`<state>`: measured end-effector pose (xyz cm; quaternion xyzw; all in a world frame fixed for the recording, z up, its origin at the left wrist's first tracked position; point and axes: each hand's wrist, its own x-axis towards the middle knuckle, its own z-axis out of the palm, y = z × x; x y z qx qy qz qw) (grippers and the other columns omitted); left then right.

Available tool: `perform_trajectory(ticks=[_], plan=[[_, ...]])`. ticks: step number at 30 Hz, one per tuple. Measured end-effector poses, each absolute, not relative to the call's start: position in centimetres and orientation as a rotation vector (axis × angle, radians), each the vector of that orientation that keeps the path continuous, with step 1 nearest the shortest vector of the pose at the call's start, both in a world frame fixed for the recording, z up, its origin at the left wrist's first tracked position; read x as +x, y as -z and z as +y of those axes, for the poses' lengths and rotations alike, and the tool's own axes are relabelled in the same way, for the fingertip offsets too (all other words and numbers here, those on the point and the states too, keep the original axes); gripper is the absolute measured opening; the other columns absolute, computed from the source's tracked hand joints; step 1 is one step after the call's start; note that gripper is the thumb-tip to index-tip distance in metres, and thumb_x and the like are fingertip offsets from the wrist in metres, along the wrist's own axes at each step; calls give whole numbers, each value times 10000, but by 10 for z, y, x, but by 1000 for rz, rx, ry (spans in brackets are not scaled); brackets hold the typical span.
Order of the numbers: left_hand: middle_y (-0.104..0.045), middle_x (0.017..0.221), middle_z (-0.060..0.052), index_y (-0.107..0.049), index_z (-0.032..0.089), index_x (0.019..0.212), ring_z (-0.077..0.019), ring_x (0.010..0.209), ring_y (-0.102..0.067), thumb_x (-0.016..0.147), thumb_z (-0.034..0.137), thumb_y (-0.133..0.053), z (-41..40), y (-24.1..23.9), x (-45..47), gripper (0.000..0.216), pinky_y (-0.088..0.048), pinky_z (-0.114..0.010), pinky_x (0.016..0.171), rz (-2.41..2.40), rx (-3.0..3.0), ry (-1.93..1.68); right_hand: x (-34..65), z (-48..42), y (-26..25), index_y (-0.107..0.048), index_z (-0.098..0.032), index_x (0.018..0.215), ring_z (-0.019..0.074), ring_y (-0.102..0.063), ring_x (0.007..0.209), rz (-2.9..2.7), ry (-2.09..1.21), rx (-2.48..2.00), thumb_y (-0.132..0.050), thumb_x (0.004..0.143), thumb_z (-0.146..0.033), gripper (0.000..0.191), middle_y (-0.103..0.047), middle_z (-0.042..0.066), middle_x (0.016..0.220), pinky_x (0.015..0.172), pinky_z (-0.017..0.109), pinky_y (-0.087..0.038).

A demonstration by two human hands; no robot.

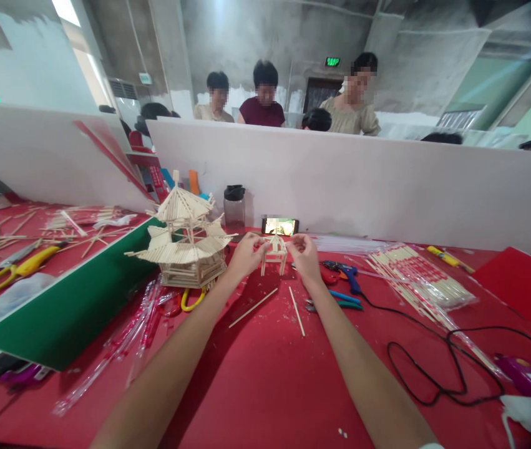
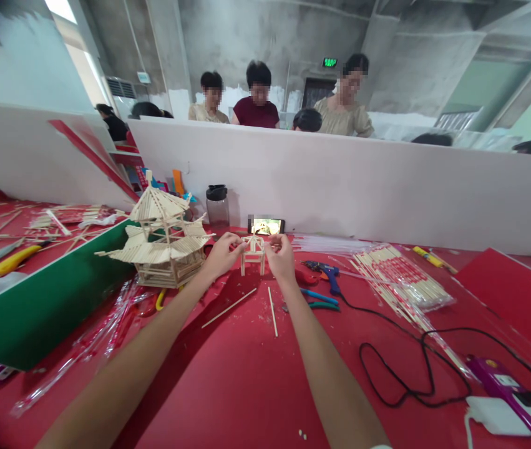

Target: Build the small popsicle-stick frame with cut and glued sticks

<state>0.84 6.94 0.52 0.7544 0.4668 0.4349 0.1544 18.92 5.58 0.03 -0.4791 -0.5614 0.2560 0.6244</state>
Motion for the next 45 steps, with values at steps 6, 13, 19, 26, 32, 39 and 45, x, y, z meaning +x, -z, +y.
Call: perform_trajectory(ticks=[6, 13, 19, 26, 32, 39, 45], plan=[[-566, 892, -39, -627, 182, 756, -174, 881, -564, 884, 317, -525, 70, -6, 7, 212, -445, -300, 841, 1258, 2184, -1265, 198, 62, -2, -549, -202, 953, 182, -623, 792, -1349, -828, -1045, -702, 689, -368, 347, -660, 31, 832, 742, 297, -449], [-568, 896, -34, -628, 184, 767, -174, 888, -563, 876, 324, -537, 73, -6, 9, 199, -436, -299, 857, 1263, 2150, -1256, 193, 64, -1, -533, -217, 956, 160, -622, 709, -1328, -1038, -1000, -763, 634, -384, 430, -683, 7, 807, 680, 285, -469], [-562, 895, -30, -629, 183, 767, -168, 883, -563, 874, 327, -542, 75, -4, 10, 199, -430, -296, 866, 1254, 2146, -1262, 190, 64, -5, -540, -215, 946, 153, -628, 705, -1312, -1121, -947, -774, 625, -354, 421, -675, -4, 761, 691, 281, -470], [-554, 882, -29, -593, 177, 741, -160, 851, -556, 883, 325, -530, 73, -6, 11, 215, -438, -284, 796, 1231, 2148, -1264, 193, 65, -8, -541, -216, 939, 163, -636, 715, -1323, -1141, -981, -795, 593, -345, 448, -682, -3, 758, 711, 292, -477], [-561, 886, -30, -601, 178, 740, -161, 850, -560, 883, 333, -537, 74, -5, 12, 220, -442, -282, 776, 1249, 2141, -1249, 196, 66, -7, -553, -216, 937, 144, -606, 679, -1359, -1113, -980, -793, 601, -327, 428, -668, -20, 742, 697, 281, -461], [-565, 910, -34, -595, 180, 736, -161, 868, -557, 890, 328, -524, 74, -4, 11, 226, -437, -279, 786, 1245, 2152, -1249, 196, 68, -6, -556, -208, 949, 126, -566, 635, -1396, -1101, -974, -787, 620, -329, 420, -666, -20, 736, 666, 270, -438], [-557, 889, -33, -627, 178, 773, -165, 875, -555, 884, 309, -537, 76, -4, 10, 194, -438, -286, 812, 1235, 2158, -1249, 195, 69, -6, -565, -201, 954, 141, -607, 680, -1382, -1125, -970, -783, 625, -315, 411, -677, -7, 754, 713, 284, -456]])
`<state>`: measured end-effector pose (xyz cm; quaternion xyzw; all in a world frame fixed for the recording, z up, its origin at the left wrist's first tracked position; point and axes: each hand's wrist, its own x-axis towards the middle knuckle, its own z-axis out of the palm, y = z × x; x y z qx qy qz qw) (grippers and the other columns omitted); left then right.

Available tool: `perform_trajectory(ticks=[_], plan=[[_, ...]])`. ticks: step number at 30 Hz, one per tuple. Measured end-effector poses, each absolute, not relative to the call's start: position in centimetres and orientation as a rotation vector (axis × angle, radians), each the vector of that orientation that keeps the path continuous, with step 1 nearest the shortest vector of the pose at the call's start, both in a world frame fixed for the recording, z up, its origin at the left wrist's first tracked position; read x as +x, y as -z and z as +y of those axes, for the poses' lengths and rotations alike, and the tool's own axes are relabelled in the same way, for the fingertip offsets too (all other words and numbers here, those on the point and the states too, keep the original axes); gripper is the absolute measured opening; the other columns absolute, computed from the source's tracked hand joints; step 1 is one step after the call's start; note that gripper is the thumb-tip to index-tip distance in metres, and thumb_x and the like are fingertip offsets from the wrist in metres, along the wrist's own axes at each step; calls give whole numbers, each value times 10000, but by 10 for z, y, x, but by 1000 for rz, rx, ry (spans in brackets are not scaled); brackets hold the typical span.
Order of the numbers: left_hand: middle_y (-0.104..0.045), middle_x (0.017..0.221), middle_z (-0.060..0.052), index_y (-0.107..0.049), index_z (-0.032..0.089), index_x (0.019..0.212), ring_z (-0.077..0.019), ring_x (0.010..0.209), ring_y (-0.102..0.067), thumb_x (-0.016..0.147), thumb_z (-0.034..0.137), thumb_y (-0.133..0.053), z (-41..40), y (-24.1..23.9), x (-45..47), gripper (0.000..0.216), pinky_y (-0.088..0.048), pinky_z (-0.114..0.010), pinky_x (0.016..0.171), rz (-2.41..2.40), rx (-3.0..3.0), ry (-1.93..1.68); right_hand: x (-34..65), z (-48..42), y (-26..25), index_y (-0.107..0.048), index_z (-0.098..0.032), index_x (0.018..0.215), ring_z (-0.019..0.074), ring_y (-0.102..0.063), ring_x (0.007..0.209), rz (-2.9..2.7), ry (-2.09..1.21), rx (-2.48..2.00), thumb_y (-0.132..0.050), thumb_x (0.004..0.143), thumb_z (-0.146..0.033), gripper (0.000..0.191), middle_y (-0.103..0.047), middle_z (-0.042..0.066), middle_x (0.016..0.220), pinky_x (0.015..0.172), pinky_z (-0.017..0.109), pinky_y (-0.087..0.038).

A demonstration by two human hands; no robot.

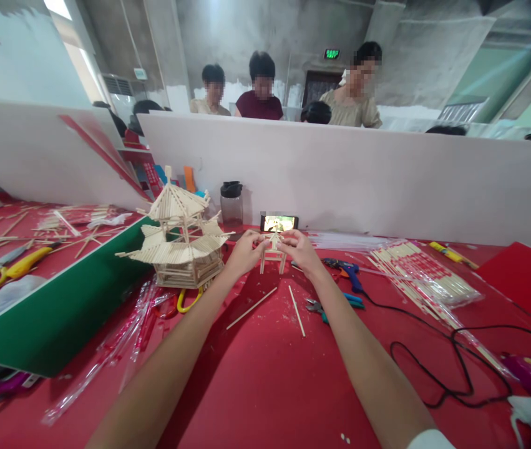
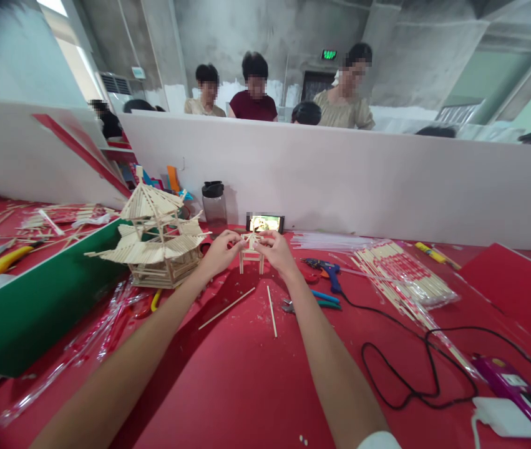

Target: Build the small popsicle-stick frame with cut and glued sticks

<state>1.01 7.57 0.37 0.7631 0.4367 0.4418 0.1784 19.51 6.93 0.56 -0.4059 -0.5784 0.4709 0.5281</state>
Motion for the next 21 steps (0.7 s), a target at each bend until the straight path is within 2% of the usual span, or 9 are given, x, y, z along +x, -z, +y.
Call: perform_trajectory(ticks=[13, 21], plan=[[-559, 890, -31, -649, 180, 786, -166, 863, -559, 875, 304, -547, 79, -2, 9, 183, -442, -298, 838, 1249, 2155, -1246, 192, 69, -4, -553, -207, 941, 142, -621, 661, -1367, -1102, -967, -793, 621, -312, 414, -682, -13, 730, 670, 272, -474], [-557, 887, -30, -635, 179, 767, -161, 852, -557, 877, 313, -541, 78, -3, 8, 197, -446, -290, 822, 1244, 2151, -1247, 193, 72, -2, -556, -205, 934, 162, -650, 703, -1349, -1122, -979, -804, 599, -308, 429, -696, 5, 759, 733, 303, -500]])
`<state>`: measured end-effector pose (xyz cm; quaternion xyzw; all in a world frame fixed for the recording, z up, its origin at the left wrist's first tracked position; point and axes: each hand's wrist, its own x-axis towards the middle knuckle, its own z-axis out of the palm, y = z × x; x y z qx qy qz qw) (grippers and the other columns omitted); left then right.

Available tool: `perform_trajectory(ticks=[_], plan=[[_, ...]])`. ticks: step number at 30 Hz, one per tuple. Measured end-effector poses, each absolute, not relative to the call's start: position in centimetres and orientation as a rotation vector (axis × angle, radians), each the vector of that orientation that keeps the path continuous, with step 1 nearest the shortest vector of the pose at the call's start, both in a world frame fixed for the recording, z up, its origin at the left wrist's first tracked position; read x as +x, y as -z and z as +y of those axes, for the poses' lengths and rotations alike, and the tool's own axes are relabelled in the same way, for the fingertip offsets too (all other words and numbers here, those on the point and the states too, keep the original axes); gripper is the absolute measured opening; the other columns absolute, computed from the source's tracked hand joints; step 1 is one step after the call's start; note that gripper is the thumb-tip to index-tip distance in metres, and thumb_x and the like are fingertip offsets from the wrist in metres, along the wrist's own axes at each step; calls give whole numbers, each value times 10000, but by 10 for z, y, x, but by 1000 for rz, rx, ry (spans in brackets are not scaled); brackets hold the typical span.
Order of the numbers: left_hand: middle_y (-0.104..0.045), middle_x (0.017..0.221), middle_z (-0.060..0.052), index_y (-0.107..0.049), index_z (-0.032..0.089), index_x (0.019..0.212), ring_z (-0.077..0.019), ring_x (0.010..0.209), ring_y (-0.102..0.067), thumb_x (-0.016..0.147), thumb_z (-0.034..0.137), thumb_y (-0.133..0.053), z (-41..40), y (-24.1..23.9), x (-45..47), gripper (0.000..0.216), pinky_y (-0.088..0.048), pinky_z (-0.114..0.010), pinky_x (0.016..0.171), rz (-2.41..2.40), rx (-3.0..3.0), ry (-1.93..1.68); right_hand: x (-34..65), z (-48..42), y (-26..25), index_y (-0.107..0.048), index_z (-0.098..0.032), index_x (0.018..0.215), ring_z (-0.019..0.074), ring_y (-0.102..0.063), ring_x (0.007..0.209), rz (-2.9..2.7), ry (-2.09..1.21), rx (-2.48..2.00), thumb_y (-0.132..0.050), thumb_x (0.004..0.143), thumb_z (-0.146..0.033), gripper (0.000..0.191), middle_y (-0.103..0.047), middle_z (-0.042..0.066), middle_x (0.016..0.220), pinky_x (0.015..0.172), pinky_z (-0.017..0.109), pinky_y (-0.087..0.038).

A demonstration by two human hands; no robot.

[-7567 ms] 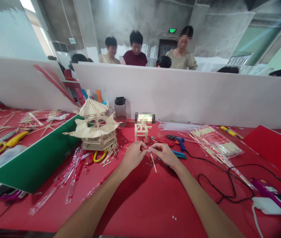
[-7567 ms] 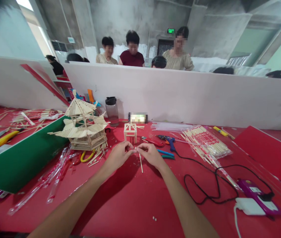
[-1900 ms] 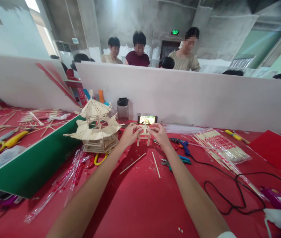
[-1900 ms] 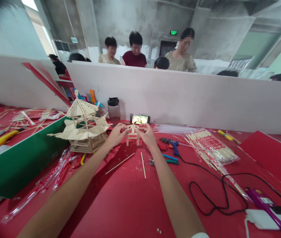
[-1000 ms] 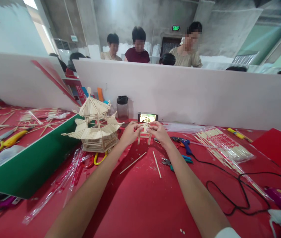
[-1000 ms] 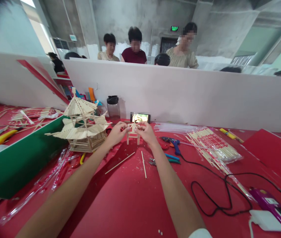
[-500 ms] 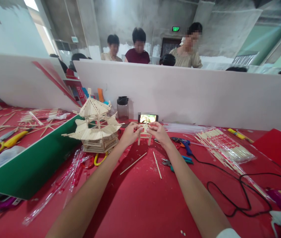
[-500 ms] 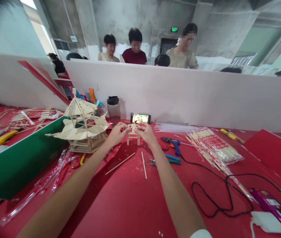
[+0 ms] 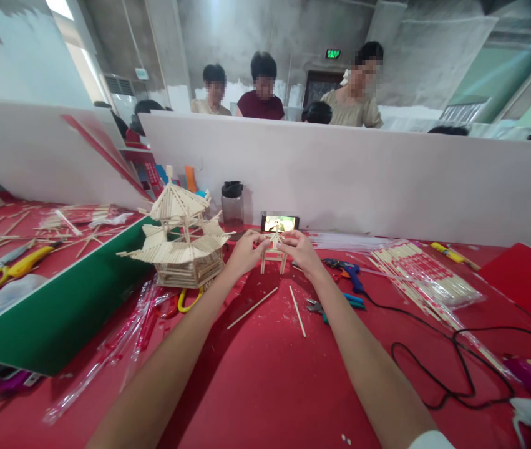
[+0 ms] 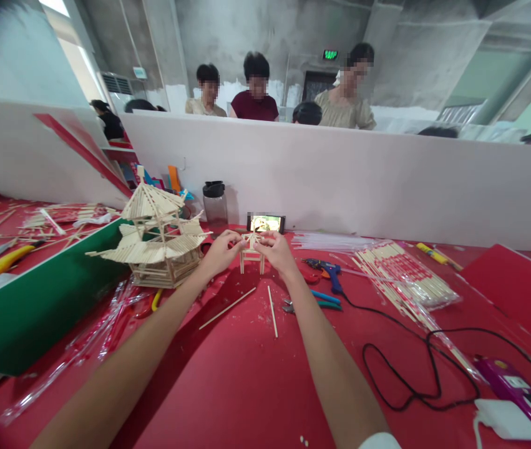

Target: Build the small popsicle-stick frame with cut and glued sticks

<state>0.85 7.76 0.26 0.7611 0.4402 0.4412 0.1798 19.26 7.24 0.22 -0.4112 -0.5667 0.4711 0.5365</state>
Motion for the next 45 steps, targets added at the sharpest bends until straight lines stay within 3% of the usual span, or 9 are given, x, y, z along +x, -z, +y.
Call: perform_trajectory(ticks=[28, 36, 45], plan=[[-556, 902, -35, -638, 177, 779, -167, 874, -559, 876, 313, -545, 77, -3, 8, 191, -441, -311, 880, 1238, 2142, -1251, 191, 70, -2, -548, -214, 947, 149, -621, 667, -1354, -1096, -987, -790, 613, -331, 429, -674, -19, 722, 685, 279, -468], [-570, 904, -38, -590, 180, 722, -167, 862, -560, 879, 326, -531, 74, -6, 10, 222, -449, -290, 794, 1275, 2145, -1216, 192, 69, -5, -554, -213, 908, 154, -634, 662, -1335, -1102, -1013, -781, 609, -309, 388, -680, -18, 702, 690, 288, -476], [-572, 885, -33, -580, 182, 702, -167, 866, -566, 881, 351, -531, 74, -6, 10, 251, -442, -294, 797, 1275, 2144, -1228, 194, 69, -3, -546, -213, 926, 154, -636, 672, -1353, -1090, -1005, -767, 623, -315, 389, -684, -19, 711, 700, 290, -468]])
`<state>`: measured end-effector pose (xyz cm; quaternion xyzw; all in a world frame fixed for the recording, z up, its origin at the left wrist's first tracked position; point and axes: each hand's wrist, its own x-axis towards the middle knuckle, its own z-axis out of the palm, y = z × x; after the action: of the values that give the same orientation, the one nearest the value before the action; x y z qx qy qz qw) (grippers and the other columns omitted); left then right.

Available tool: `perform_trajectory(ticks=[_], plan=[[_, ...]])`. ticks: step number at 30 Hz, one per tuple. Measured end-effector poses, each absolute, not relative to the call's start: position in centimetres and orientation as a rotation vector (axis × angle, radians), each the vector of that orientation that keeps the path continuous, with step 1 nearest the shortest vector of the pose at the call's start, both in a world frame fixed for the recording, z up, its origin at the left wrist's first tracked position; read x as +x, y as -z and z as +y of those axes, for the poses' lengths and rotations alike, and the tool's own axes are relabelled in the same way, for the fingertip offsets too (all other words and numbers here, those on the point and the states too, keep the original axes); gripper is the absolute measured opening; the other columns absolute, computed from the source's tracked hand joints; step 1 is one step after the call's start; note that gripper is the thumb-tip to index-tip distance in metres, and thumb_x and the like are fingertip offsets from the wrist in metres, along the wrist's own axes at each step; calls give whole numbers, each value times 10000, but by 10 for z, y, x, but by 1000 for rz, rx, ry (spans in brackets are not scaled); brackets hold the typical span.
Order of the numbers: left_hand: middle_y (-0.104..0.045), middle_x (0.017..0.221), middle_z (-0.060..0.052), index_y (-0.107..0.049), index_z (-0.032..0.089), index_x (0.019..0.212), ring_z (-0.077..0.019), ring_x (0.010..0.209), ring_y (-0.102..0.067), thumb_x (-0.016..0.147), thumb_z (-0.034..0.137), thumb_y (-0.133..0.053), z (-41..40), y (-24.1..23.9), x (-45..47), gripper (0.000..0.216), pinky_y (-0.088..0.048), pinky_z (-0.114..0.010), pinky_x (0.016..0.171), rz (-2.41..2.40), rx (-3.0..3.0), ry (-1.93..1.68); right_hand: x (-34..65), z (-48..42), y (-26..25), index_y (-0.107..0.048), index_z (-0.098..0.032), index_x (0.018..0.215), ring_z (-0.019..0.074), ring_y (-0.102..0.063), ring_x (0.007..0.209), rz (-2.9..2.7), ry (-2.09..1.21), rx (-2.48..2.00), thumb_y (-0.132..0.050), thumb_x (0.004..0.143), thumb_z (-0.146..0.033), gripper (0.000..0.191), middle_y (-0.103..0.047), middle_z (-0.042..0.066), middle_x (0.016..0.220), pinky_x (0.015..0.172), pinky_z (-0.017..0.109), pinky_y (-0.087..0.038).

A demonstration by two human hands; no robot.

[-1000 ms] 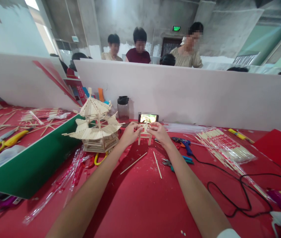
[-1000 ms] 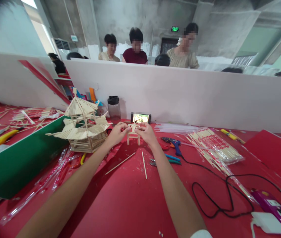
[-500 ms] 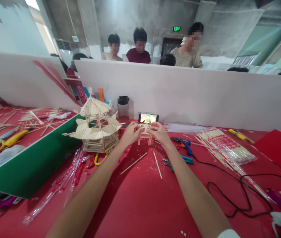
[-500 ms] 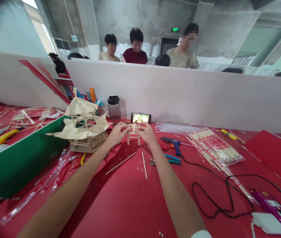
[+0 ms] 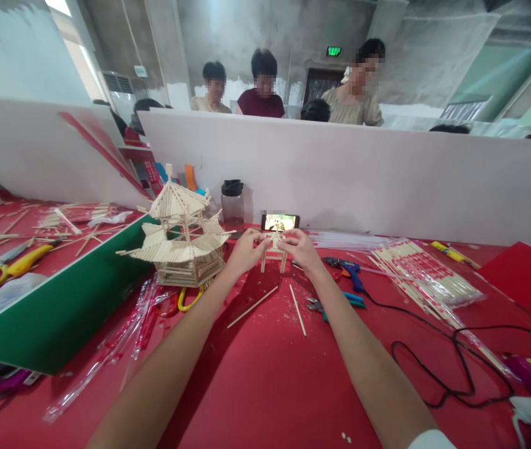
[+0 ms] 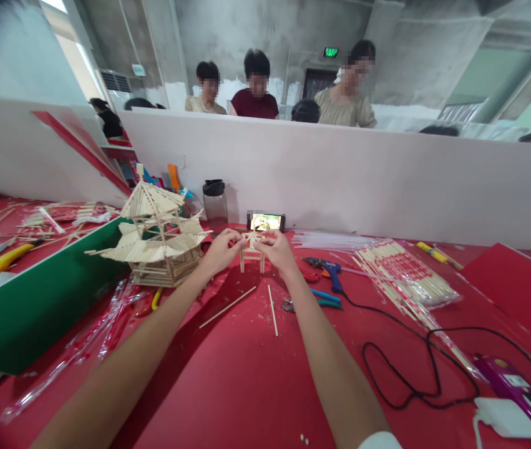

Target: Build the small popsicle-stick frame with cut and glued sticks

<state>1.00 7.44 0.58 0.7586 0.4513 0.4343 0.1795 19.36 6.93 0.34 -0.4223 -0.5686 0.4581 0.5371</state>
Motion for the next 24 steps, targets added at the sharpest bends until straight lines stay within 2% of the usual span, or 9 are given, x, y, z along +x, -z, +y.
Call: perform_trajectory(ticks=[8, 24], plan=[[-573, 868, -33, -586, 183, 706, -173, 877, -566, 880, 352, -528, 75, -5, 10, 250, -446, -295, 806, 1271, 2147, -1222, 195, 71, -1, -553, -211, 925, 164, -654, 713, -1352, -1106, -990, -786, 614, -317, 403, -696, -9, 740, 739, 305, -481], [-570, 860, -29, -583, 182, 691, -169, 873, -564, 876, 351, -539, 75, -6, 9, 255, -442, -292, 804, 1247, 2129, -1233, 192, 72, 3, -571, -204, 913, 149, -640, 694, -1253, -1159, -977, -824, 567, -311, 442, -679, -16, 737, 717, 284, -483]])
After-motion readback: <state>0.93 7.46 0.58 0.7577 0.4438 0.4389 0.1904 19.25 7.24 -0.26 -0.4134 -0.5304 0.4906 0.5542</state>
